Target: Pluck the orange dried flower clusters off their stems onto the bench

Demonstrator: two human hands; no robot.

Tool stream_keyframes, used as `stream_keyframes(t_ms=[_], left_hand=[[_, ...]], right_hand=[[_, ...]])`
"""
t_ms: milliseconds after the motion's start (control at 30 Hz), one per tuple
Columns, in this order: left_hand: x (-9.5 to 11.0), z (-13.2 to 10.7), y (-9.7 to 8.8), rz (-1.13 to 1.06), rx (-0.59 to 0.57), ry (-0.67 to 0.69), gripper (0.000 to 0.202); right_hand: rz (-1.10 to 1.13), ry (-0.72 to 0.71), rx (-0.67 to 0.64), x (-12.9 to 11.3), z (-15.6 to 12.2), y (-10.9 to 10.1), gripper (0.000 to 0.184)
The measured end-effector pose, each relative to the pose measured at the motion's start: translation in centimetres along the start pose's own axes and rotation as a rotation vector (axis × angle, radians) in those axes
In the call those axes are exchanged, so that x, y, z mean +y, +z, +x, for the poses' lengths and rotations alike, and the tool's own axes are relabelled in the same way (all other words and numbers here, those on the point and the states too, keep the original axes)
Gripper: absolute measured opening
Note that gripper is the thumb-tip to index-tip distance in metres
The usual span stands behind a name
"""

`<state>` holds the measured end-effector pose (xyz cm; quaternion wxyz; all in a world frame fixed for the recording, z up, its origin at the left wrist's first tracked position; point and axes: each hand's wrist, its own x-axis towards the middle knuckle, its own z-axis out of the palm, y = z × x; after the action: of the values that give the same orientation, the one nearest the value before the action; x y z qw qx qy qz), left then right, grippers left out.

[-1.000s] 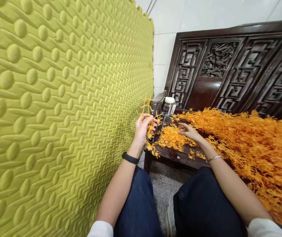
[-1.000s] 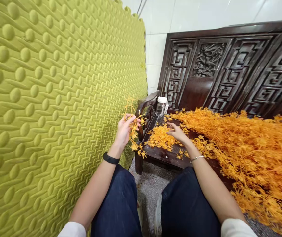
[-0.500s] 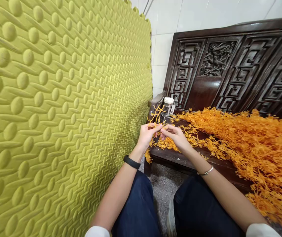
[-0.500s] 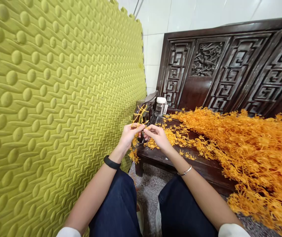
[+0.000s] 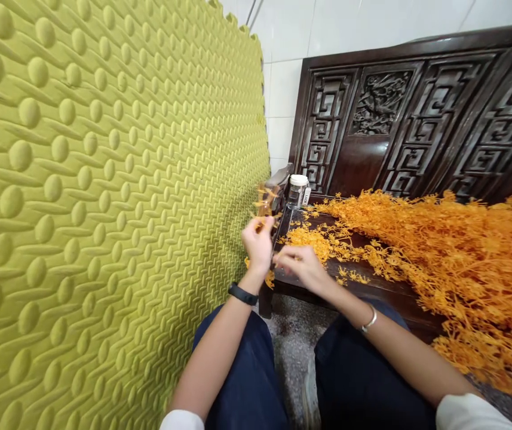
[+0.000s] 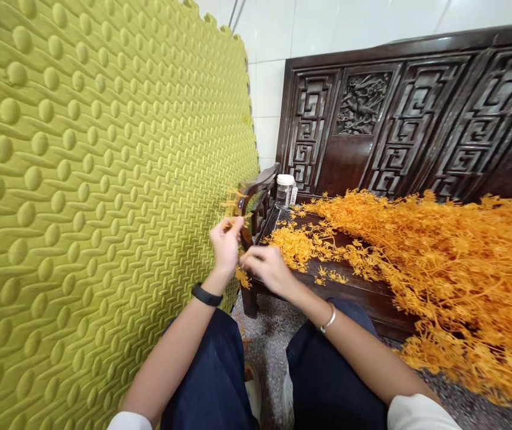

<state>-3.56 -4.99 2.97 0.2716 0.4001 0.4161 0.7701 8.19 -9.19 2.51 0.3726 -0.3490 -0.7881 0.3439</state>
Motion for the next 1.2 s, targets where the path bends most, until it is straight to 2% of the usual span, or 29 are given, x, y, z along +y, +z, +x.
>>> stream_keyframes(t_ms=[67,133,167,233,367,467,533,600,667,733,833,967,1067,1200], left_hand=[[0.2,1.1,-0.6,-0.083,0.09,-0.015,0.014],[0.3,1.8,-1.2,-0.125,0.016,-0.06,0.017],[0.4,2.0,-1.4,-0.134,-0.034,-0.084,0.018],[0.5,2.0,-1.8,-0.132,-0.134,-0.119,0.021],[0.7,1.7,-2.0,-0.139,-0.251,-0.141,0.022],[0.9,1.6,-1.9,-0.186,-0.299,-0.182,0.022],[1.2,1.5,-1.8,-0.216,-0.334,-0.23,0.023],[1.4,1.4,-1.7,-0.243,-0.369,-0.289,0.026],[1.5,1.4,-1.6,-0.262,-0.399,-0.344,0.03],[1.6,1.4,-1.6,-0.281,-0.433,-0.371,0.033],[1.7,1.4,-1.5,-0.316,-0.494,-0.39,0.035],[2.0,1.1,-1.1,-0.342,-0.59,-0.411,0.037],[2.1,0.7,-0.8,-0.368,-0.61,-0.381,0.037],[2.2,0.4,-0.5,-0.389,-0.614,-0.363,0.039]], right_hand=[[-0.164,-0.093,-0.165,-0.2,-1.0,0.5,0.03],[-0.266,-0.121,-0.258,0.1,-1.3,0.3,0.028],[-0.279,-0.11,-0.253,0.5,-1.2,-0.3,0.026],[-0.257,-0.075,-0.143,1.6,-0.4,-2.3,0.023],[-0.174,-0.035,0.268,4.7,1.6,-7.5,0.027],[-0.223,-0.014,0.542,7.3,2.4,-10.2,0.032],[-0.294,0.059,0.549,9.1,2.7,-11.2,0.035],[-0.339,0.177,0.405,10.7,2.7,-11.6,0.044],[-0.349,0.258,0.238,11.8,2.6,-11.7,0.061],[-0.32,0.29,0.141,12.1,2.5,-11.4,0.069],[-0.18,0.285,0.134,10.6,2.5,-10.5,0.056],[0.139,0.149,0.12,6.1,2.2,-8.0,0.035],[0.288,0.093,0.068,3.5,1.7,-5.9,0.033],[0.34,0.082,0.086,2.6,1.6,-4.1,0.038]])
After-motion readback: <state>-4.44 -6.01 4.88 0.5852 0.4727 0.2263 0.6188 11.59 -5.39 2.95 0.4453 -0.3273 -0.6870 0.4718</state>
